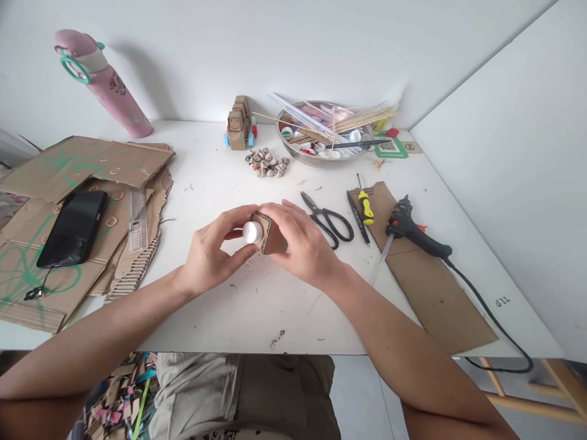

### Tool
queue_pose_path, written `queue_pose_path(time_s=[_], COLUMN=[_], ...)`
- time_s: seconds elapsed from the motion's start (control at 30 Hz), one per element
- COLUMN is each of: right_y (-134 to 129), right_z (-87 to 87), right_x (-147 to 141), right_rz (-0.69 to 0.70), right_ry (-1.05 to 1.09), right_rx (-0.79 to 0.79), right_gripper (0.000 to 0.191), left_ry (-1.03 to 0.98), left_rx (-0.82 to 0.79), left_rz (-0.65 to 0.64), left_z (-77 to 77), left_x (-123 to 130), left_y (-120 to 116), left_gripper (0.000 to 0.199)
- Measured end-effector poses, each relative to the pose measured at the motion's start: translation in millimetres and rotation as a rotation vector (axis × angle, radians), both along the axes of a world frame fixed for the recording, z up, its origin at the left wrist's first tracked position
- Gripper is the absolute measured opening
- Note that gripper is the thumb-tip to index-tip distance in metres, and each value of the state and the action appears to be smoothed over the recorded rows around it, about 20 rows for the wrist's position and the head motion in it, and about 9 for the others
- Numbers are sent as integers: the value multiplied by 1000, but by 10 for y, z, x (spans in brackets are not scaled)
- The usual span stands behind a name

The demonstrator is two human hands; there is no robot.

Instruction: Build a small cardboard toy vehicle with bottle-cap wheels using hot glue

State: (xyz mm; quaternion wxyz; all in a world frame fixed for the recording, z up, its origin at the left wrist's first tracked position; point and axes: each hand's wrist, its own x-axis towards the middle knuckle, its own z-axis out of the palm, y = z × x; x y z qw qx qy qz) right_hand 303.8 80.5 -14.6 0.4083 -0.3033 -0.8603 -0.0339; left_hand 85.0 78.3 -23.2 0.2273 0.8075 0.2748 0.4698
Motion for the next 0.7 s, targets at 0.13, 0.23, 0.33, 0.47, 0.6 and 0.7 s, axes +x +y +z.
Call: queue_pose_path(time_s=[0.13, 0.23, 0.33, 0.47, 0.6, 0.7], right_y=[36, 76, 120, 191, 255, 298], right_z=[-82, -174, -249, -273, -255, -267], right_x=[36, 27, -23, -73, -70, -73], right_rz=[-40, -56, -67, -37, -57, -86], right_ry=[-112, -195, -221, -193, -158, -147], right_rx=[-130, -235, -271, -272, -245, -220], right_gripper=[57, 59, 59, 61, 58, 45], left_ry=[-38, -93, -119, -130, -275, -350], left_rx=[-374, -651, -803, -908, -1052, -1090], left_rz=[-104, -99, -3, 61, 160, 236], left_z=[-46, -77, -77, -21, 30, 32], left_x=[28, 61, 73, 48, 20, 0], left_y=[29, 74, 117, 189, 287, 347], left_gripper=[77, 89, 76, 68, 54, 45])
